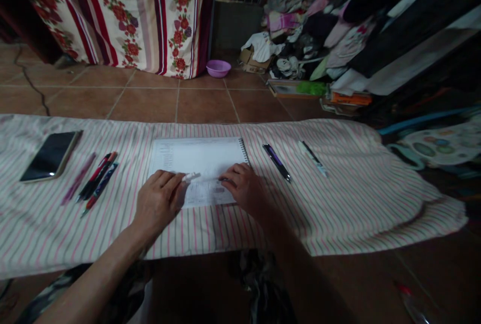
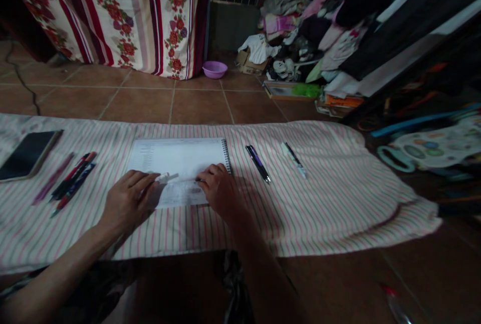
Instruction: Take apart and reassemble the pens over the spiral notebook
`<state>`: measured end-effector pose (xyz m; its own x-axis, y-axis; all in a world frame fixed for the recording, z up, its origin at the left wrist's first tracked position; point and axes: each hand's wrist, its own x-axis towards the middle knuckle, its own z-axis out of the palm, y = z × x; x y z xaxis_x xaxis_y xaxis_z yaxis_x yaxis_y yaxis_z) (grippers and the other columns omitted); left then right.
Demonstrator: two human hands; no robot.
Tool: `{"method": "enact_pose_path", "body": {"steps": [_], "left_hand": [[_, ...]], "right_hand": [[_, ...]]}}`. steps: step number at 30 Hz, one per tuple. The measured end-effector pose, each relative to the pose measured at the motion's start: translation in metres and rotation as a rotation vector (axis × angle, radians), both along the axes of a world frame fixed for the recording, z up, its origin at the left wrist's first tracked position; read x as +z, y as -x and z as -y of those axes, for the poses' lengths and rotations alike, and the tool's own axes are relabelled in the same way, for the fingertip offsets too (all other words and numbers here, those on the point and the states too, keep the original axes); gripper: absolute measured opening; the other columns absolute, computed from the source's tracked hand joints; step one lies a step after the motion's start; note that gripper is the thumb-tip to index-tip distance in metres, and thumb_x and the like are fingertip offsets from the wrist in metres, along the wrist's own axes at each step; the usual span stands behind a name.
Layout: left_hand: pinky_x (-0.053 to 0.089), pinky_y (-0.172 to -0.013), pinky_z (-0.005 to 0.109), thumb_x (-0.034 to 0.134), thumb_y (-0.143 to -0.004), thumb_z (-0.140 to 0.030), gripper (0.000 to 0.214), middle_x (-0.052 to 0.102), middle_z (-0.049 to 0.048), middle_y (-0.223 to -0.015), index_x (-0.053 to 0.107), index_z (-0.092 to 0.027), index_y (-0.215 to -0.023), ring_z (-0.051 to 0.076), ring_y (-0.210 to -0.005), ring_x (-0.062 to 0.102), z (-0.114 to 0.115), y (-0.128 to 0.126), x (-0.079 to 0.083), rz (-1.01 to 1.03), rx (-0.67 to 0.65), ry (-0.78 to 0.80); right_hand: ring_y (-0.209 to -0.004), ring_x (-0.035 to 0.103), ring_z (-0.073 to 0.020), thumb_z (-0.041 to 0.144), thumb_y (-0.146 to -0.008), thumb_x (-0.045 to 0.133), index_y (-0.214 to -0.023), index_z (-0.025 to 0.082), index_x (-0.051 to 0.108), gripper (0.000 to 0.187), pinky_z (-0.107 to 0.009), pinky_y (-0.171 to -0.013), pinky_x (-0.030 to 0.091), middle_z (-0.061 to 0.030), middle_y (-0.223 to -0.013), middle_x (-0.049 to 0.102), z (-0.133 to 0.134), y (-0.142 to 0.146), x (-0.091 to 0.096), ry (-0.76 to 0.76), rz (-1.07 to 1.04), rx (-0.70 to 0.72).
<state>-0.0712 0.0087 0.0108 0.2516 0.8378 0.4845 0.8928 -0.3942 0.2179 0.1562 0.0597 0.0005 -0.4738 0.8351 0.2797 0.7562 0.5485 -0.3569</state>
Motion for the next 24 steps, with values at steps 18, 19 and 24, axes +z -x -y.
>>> {"method": "enact_pose_path", "body": {"steps": [18, 19, 24], "left_hand": [[0.048, -0.071, 0.037, 0.039, -0.09, -0.025, 0.03, 0.066, 0.0099, -0.083, 0.064, -0.01, -0.098, 0.022, -0.079, 0.056, 0.0002, 0.0027, 0.0001, 0.002, 0.031, 0.024], [0.048, -0.071, 0.037, 0.039, -0.09, -0.025, 0.03, 0.066, 0.0098, -0.083, 0.064, -0.01, -0.099, 0.022, -0.079, 0.056, 0.0002, 0.0028, 0.0003, 0.0, 0.033, 0.023], [0.048, -0.072, 0.039, 0.039, -0.09, -0.024, 0.03, 0.066, 0.0102, -0.084, 0.063, -0.01, -0.101, 0.023, -0.08, 0.056, -0.0004, 0.0055, -0.0001, -0.015, 0.027, 0.006]], "right_hand": [[-0.087, 0.049, -0.0229, 0.016, -0.079, 0.061, -0.086, 0.022, 0.071, 0.014, -0.036, -0.075, 0.045, -0.0075, -0.085, 0.06, -0.0062, -0.0035, -0.0014, -0.061, 0.001, -0.104], [-0.087, 0.049, -0.0229, 0.016, -0.079, 0.061, -0.085, 0.022, 0.071, 0.014, -0.036, -0.075, 0.045, -0.0074, -0.085, 0.06, -0.0063, -0.0032, -0.0012, -0.062, 0.005, -0.097], [-0.085, 0.048, -0.0225, 0.017, -0.078, 0.062, -0.082, 0.022, 0.07, 0.01, -0.036, -0.076, 0.043, -0.0068, -0.083, 0.059, -0.008, -0.0036, -0.0029, -0.067, 0.021, -0.091]]}}
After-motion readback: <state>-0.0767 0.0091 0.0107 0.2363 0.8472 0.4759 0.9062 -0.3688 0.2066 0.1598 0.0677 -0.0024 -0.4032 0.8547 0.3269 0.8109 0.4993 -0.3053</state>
